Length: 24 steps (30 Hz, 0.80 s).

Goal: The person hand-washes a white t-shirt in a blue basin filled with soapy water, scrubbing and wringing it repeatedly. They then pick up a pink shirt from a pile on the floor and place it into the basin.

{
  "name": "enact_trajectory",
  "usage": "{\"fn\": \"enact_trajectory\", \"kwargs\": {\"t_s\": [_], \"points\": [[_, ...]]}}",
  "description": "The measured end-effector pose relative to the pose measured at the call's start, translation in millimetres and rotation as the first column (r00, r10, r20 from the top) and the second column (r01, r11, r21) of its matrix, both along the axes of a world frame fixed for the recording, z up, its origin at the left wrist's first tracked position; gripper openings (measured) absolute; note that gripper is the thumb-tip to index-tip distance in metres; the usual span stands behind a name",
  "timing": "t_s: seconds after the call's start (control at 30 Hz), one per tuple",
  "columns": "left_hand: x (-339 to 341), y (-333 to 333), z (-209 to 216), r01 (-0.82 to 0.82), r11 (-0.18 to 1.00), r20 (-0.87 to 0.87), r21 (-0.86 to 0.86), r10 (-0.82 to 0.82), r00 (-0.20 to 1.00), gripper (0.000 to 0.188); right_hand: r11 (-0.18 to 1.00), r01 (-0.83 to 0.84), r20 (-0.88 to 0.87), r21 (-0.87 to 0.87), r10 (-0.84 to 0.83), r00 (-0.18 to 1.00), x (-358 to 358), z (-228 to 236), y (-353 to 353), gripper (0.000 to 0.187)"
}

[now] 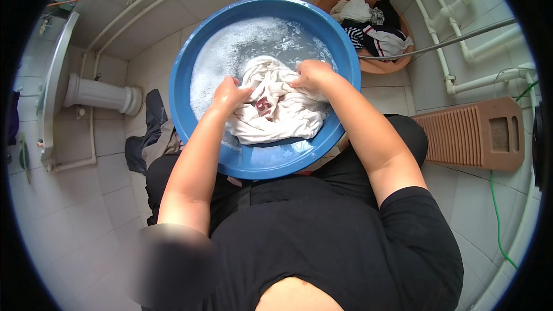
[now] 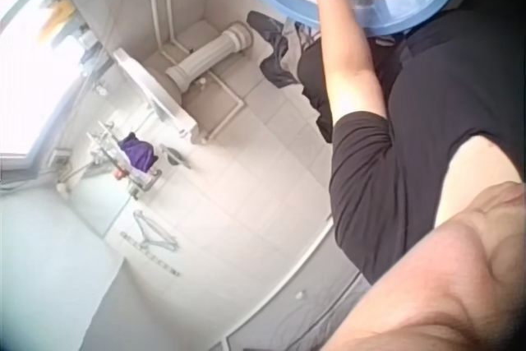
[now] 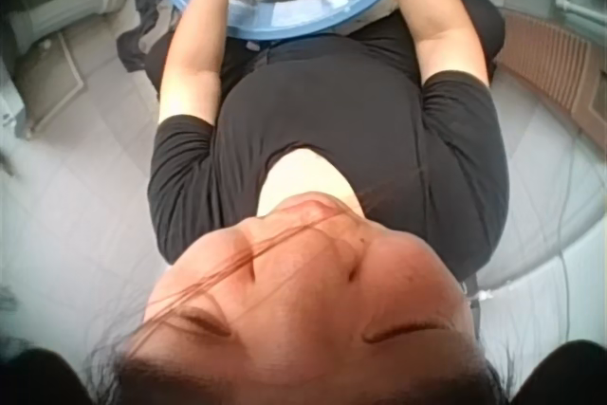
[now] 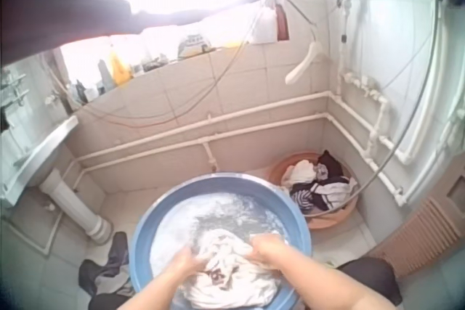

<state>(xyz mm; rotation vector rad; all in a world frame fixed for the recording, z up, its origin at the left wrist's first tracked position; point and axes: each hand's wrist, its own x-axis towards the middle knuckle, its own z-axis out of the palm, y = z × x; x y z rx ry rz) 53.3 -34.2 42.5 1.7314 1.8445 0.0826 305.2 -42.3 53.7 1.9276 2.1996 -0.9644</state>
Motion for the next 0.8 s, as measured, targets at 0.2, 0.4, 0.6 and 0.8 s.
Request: {"fn": "enact_trajectory", "kwargs": {"t_s": [0.2, 0.4, 0.6, 0.8], "points": [[-27.8, -13.9, 25.8, -0.013, 0.998, 0.462, -0.063, 0.04, 0.886, 0.029, 0.976, 0.175, -0.599, -0.127, -0.216, 0.771, 4.8, 2.5, 1.6, 0.035], [-42.6, -60.3, 68.4, 0.157, 0.961, 0.848, -0.226, 0.115, 0.517, 0.017, 0.938, 0.146, -0.51, -0.313, -0.296, 0.808, 18.4, 9.6, 3.3, 0.052], [-15.0, -47.7, 83.4, 0.355, 0.874, 0.246, -0.333, -0.283, 0.927, 0.041, 0.991, -0.018, 0.022, -0.135, 0.022, 1.0, -0.9, 11.3, -2.7, 0.047], [-2.1, 8.5, -7.7, -0.023, 0.933, 0.229, 0.358, -0.064, 0.971, 0.044, 0.953, 0.112, -0.543, 0.281, 0.062, 0.838, -13.7, 20.4, -5.3, 0.024]]}}
